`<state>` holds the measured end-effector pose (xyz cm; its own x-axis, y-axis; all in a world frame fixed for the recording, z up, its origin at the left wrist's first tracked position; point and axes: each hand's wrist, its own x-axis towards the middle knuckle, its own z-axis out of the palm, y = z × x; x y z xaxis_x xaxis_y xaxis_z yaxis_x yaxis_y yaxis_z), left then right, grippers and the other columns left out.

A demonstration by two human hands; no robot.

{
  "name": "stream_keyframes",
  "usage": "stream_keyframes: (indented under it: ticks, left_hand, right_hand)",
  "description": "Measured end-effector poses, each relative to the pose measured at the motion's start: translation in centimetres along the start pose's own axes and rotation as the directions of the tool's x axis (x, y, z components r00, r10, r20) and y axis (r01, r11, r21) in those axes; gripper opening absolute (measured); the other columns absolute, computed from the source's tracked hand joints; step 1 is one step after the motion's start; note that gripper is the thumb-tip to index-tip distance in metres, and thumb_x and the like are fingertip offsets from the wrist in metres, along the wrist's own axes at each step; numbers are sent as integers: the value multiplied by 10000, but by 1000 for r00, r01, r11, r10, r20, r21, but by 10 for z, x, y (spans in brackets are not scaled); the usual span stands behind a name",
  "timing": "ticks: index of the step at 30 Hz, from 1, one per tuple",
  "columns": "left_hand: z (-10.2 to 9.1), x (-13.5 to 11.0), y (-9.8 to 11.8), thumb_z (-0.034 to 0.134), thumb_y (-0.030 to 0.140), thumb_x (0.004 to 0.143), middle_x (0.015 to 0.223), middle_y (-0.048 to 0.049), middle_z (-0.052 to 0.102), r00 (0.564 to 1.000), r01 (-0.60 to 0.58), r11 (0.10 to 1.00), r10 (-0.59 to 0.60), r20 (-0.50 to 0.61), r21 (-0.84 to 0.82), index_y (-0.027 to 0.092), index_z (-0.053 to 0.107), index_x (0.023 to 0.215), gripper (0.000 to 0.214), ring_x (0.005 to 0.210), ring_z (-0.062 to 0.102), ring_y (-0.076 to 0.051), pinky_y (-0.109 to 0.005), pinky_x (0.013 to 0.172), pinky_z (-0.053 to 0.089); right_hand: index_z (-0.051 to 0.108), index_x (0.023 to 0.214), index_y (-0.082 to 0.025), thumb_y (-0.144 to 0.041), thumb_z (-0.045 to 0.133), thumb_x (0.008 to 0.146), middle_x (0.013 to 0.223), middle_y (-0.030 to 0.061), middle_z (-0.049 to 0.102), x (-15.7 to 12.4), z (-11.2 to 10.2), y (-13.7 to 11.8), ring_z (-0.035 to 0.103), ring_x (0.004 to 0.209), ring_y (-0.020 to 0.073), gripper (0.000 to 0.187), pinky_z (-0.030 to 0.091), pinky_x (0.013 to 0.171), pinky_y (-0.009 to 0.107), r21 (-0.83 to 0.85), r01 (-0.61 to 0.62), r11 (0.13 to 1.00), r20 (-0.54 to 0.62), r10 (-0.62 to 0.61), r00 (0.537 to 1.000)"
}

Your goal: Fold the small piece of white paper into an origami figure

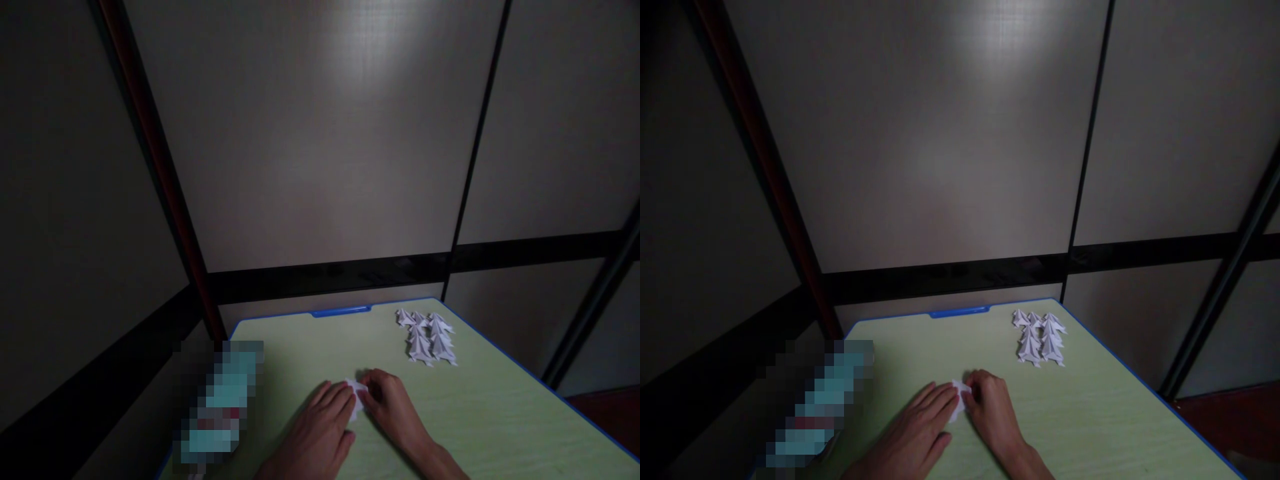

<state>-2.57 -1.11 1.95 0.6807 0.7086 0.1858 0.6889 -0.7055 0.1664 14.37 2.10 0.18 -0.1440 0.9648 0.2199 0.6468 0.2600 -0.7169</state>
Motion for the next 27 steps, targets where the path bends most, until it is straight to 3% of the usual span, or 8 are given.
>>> stream_keyframes:
  ticks: [6, 17, 21, 27]
  left_hand:
    - [-3, 0, 0, 499, 159, 823, 1346, -16, 413, 999, 34, 999, -33, 23, -23, 229, 394, 1279, 473, 1245, 328, -194, -413, 1075, 192]
    - [1, 4, -5, 543, 208, 817, 1382, -50, 356, 988, 156, 984, -153, 38, -92, 248, 508, 1193, 380, 1279, 267, -227, -474, 1050, 220]
    - [3, 1, -4, 561, 211, 802, 1404, -60, 315, 991, 130, 991, -130, -11, -24, 255, 485, 1221, 428, 1290, 239, -245, -470, 1040, 247]
    - [5, -1, -5, 567, 236, 807, 1339, -47, 418, 997, 66, 997, -65, -39, 38, 243, 468, 1230, 434, 1257, 307, -235, -456, 1050, 236]
  right_hand:
    - [572, 629, -144, -124, 470, 704, 603, 22, 554, -2, 1, 0, 485, 554, 141, 129, 335, 529, 225, 10, 85, 996, -31, -85, 996]
    - [517, 568, -160, -49, 432, 734, 646, 30, 531, -2, 0, -2, 518, 608, 142, 217, 346, 557, 215, -35, 222, 974, 9, -221, 975]
    - [529, 581, -157, -52, 428, 759, 662, 37, 536, -3, 1, -1, 524, 619, 145, 230, 352, 566, 216, -70, 228, 971, 30, -226, 974]
    - [549, 609, -150, -55, 425, 781, 681, 41, 541, -4, 3, 2, 525, 634, 141, 232, 356, 576, 215, -101, 245, 964, 45, -241, 969]
